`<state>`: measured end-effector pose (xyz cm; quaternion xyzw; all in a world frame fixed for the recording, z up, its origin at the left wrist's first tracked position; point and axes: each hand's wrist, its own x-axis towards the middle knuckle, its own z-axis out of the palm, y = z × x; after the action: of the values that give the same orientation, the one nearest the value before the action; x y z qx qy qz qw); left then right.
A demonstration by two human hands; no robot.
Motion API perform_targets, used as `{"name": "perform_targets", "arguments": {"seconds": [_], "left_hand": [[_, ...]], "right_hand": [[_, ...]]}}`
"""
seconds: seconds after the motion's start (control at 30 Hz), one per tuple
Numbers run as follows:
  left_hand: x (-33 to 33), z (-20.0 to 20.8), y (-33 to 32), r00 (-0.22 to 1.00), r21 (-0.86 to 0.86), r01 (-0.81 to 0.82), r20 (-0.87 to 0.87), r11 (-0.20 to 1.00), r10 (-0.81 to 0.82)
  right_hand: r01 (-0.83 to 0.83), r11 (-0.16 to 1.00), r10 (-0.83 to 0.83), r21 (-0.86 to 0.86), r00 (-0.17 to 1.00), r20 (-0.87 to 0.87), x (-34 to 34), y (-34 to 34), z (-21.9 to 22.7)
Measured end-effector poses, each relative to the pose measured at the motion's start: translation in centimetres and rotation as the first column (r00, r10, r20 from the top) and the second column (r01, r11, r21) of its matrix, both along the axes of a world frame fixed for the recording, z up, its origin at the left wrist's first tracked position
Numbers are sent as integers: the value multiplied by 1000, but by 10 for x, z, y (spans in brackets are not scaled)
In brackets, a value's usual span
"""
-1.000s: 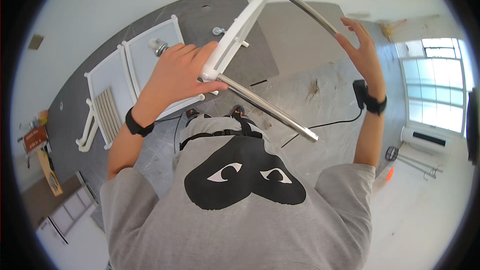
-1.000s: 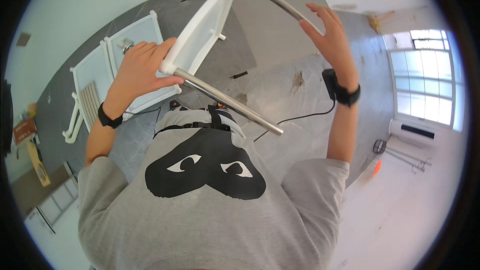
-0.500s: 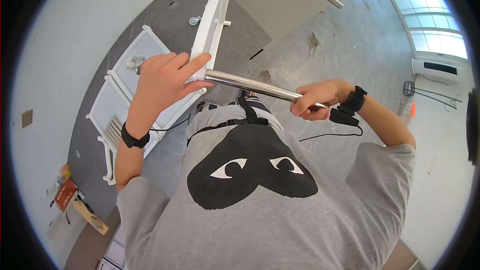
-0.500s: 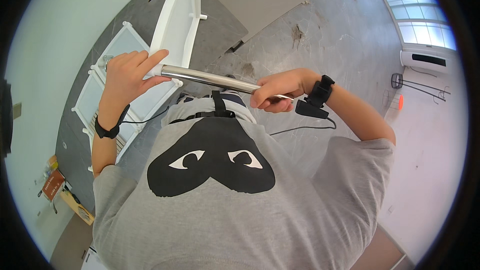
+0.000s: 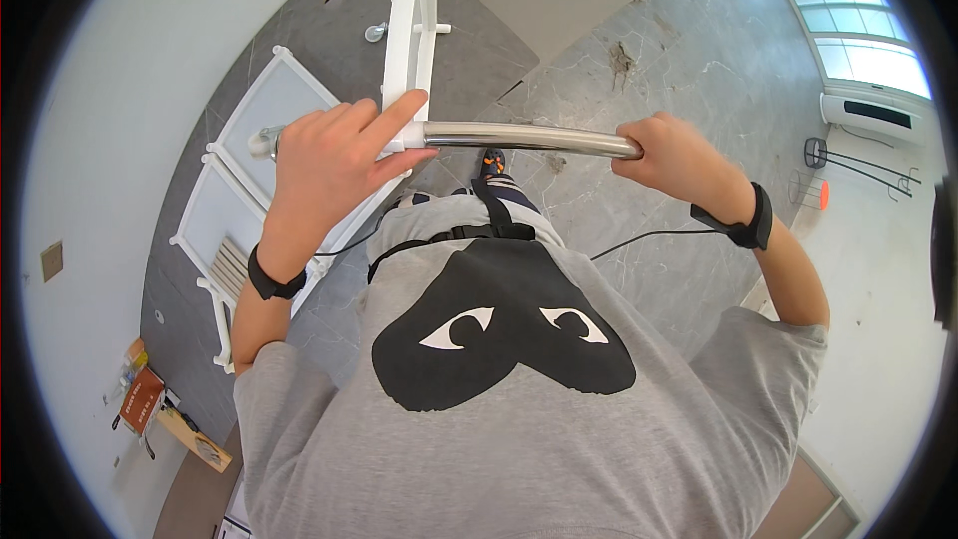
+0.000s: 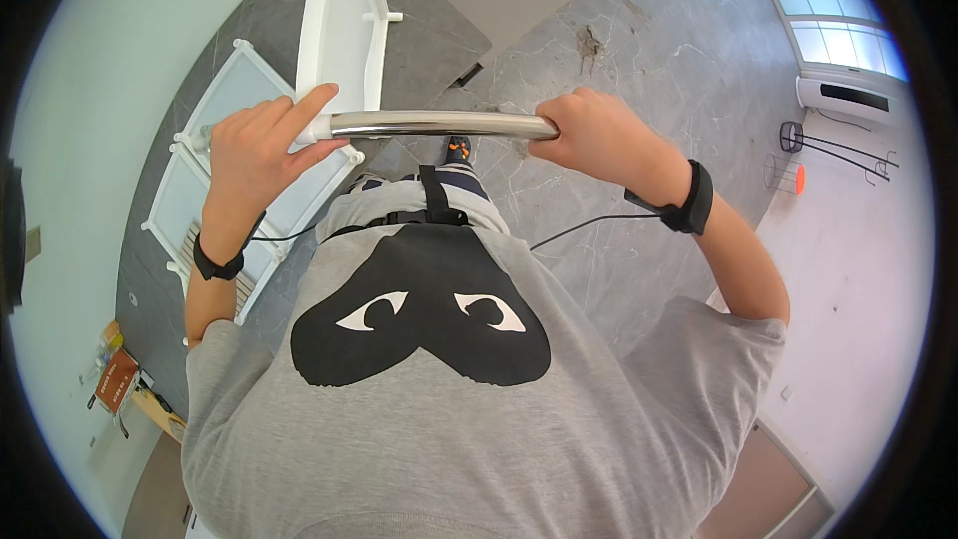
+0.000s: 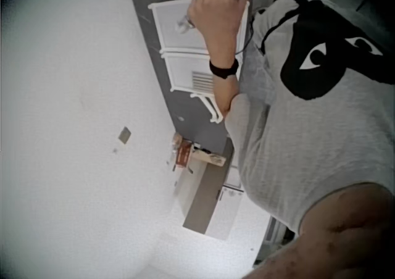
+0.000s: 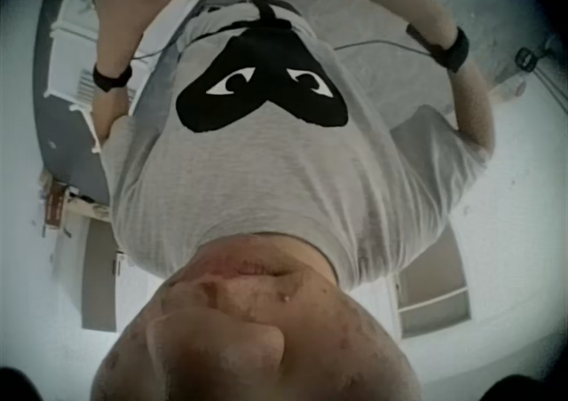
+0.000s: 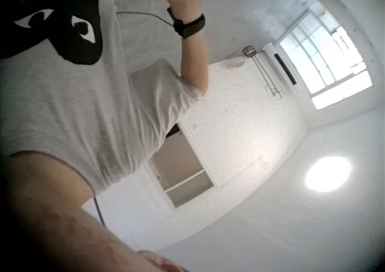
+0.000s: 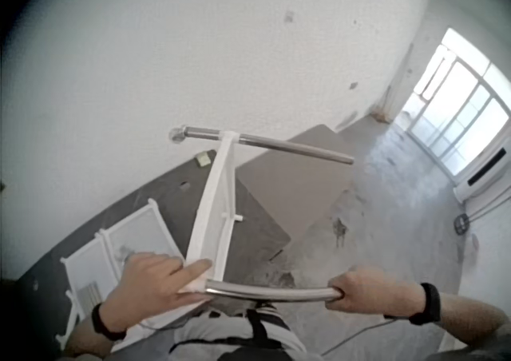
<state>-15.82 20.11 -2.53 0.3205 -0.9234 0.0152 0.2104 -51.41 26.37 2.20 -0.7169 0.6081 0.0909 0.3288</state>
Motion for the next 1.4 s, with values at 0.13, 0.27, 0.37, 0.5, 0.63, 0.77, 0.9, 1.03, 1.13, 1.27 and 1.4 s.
{"name": "perform_targets", "arguments": {"seconds": [0.13, 0.27, 0.37, 0.5, 0.63, 0.77, 0.9, 1.03, 1.13, 1.27, 1.4], "left_hand": [[-5, 1, -1, 1000, 36, -10, -17, 999, 11], [-12, -1, 0, 998, 0, -65, 5, 998, 65], [-20, 1, 5, 994, -1, -109, 4, 994, 109], [-31, 3, 6, 990, -31, -141, 13, 990, 141], [-43, -2, 8, 979, -53, -204, 16, 978, 205], [-48, -2, 6, 969, -155, -235, 36, 959, 243], [-42, -6, 5, 963, -190, -242, 71, 951, 260], [-48, 0, 7, 972, -198, -226, 18, 954, 234], [-54, 0, 7, 982, -98, -184, 18, 978, 187], [-60, 3, 9, 977, -27, -211, 34, 977, 212], [-56, 6, 11, 966, -19, -253, 42, 967, 253]], "right_hand": [[-160, 862, 98, -481, 984, -152, -13, 1, -17], [-259, 663, 139, -702, 964, -225, -24, -15, -37], [-280, 411, 172, -867, 958, -228, -31, -34, -54], [-261, 226, 152, -938, 961, -231, -45, -56, -82], [-137, 150, 175, -979, 978, -110, -43, -83, -100], [-77, 147, 176, -986, 983, -51, -41, -90, -117], [-35, 313, 185, -949, 983, 25, -39, -77, -110], [-10, 632, 174, -775, 976, 130, -45, -59, -97], [-104, 874, 155, -474, 985, 70, -59, -63, -75], [-164, 982, 185, -95, 935, 302, -61, -89, -49], [-275, 885, 131, 375, 921, 367, -56, -129, -59]]}}
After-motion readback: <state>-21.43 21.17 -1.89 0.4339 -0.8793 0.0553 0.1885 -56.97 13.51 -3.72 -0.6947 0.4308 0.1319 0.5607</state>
